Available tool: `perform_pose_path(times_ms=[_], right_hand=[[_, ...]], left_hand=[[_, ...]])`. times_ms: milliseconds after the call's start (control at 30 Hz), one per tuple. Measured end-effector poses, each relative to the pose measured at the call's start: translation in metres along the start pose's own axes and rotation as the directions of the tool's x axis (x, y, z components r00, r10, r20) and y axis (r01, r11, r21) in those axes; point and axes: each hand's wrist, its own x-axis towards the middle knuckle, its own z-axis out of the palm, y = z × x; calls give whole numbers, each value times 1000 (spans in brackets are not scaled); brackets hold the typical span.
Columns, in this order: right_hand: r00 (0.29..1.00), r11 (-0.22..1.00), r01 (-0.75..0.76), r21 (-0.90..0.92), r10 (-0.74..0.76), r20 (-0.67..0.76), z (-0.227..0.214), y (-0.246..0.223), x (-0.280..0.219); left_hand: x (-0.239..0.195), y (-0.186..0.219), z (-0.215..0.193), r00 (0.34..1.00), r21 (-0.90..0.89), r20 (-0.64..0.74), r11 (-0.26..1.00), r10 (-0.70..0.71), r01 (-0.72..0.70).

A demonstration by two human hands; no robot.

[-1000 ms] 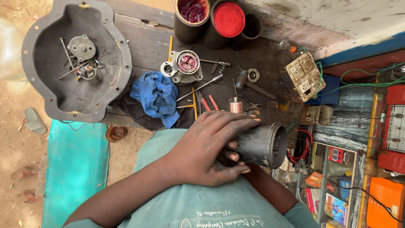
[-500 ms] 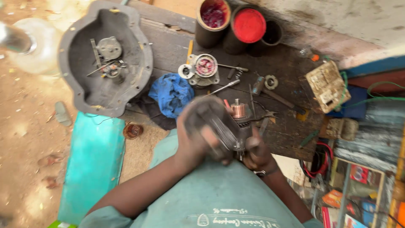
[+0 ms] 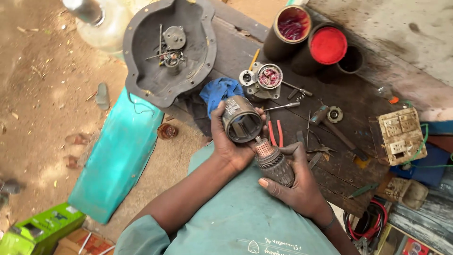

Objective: The person sits at an outdoor workbench repairing a starter motor. They handle the armature and drive end housing, fit the components together, work on the brush holder assembly by hand, and finally reach into a tray of assorted tools and parts while holding a small component.

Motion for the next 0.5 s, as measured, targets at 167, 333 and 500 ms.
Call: perform_pose_path(times_ms=[167,333,500], right_hand=[[999,1000,0,27,-1,38,1,8,-11],[997,992,79,-103,-76,34,4,8,-5],[996,997,67,-46,-64,65,10,2,2]], left_hand=[[-10,-11,-17,999,19,-37,1000,26,-25],[-15,-12,-23,987,161,26,973,161,-163],[-18,-8,-26,951,300,213,911,224,-282]])
